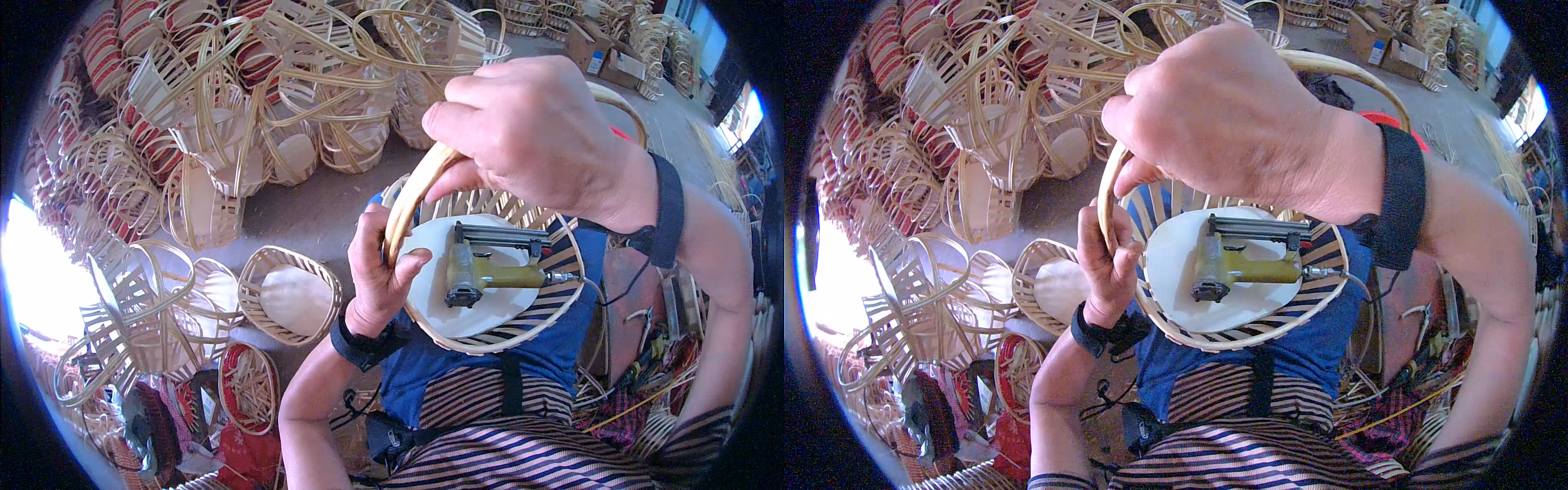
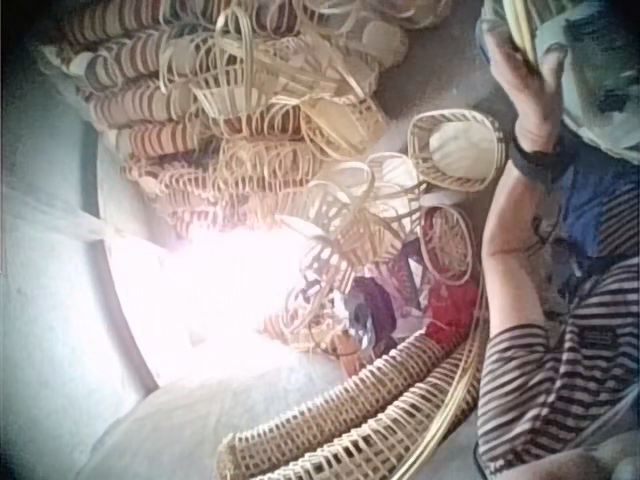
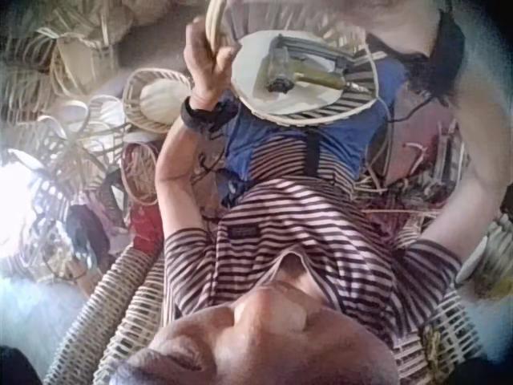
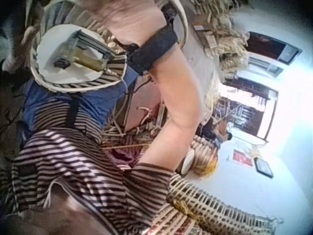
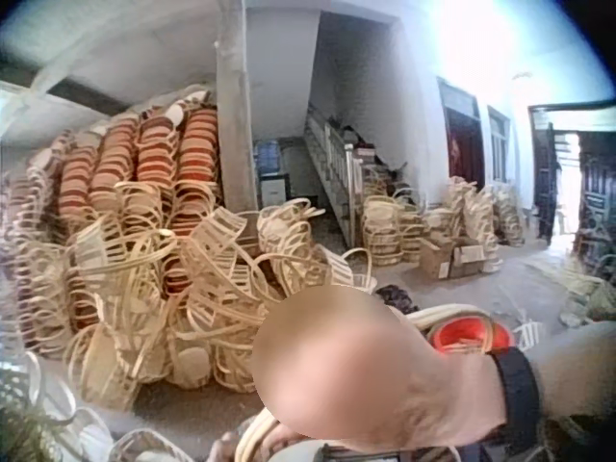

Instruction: The person constructs a basket by attaching a handle to the wooden base and ribs using a pneumatic stapler and shears, while working on the floor of a workshop.

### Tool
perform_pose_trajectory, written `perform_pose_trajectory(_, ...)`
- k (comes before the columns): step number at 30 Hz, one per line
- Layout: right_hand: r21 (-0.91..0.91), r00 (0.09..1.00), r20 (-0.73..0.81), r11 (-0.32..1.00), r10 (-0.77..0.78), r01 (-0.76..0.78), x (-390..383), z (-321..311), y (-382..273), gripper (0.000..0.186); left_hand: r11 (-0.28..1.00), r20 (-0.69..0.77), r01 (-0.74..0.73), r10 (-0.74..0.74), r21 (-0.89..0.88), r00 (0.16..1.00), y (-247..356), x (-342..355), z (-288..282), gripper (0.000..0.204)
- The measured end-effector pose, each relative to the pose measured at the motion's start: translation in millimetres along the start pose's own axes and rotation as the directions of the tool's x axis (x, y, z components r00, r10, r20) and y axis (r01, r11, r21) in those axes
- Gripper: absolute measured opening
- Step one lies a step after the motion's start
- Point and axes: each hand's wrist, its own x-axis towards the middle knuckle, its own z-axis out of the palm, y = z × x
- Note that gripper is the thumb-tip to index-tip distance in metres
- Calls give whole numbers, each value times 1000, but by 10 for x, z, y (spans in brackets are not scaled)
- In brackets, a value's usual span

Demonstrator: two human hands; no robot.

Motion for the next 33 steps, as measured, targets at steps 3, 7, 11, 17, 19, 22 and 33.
perform_pose_trajectory(3,-24,999,-52,1000,-4,3,-29,59,22,33,1000,5,5,-5,8,1000,-27,-8,26,29)
perform_pose_trajectory(7,-46,995,-91,998,31,-35,-21,86,-6,38,995,70,96,-96,6,993,-8,-32,27,32)
perform_pose_trajectory(11,-4,991,-116,997,72,-73,34,143,-14,40,996,36,83,-84,37,996,-54,-6,42,39)
perform_pose_trajectory(17,5,957,-215,980,195,-198,-71,226,-140,43,990,66,135,-137,40,988,-118,11,30,38)
perform_pose_trajectory(19,25,935,-350,999,53,-47,-227,276,-310,43,992,55,110,-113,55,992,-105,40,31,35)
perform_pose_trajectory(22,393,998,2,918,65,-61,-690,574,-521,54,985,97,160,-165,58,981,-105,53,83,36)
perform_pose_trajectory(33,578,689,720,623,-86,-527,-1496,1060,-473,74,967,160,215,-236,139,959,-80,87,195,25)
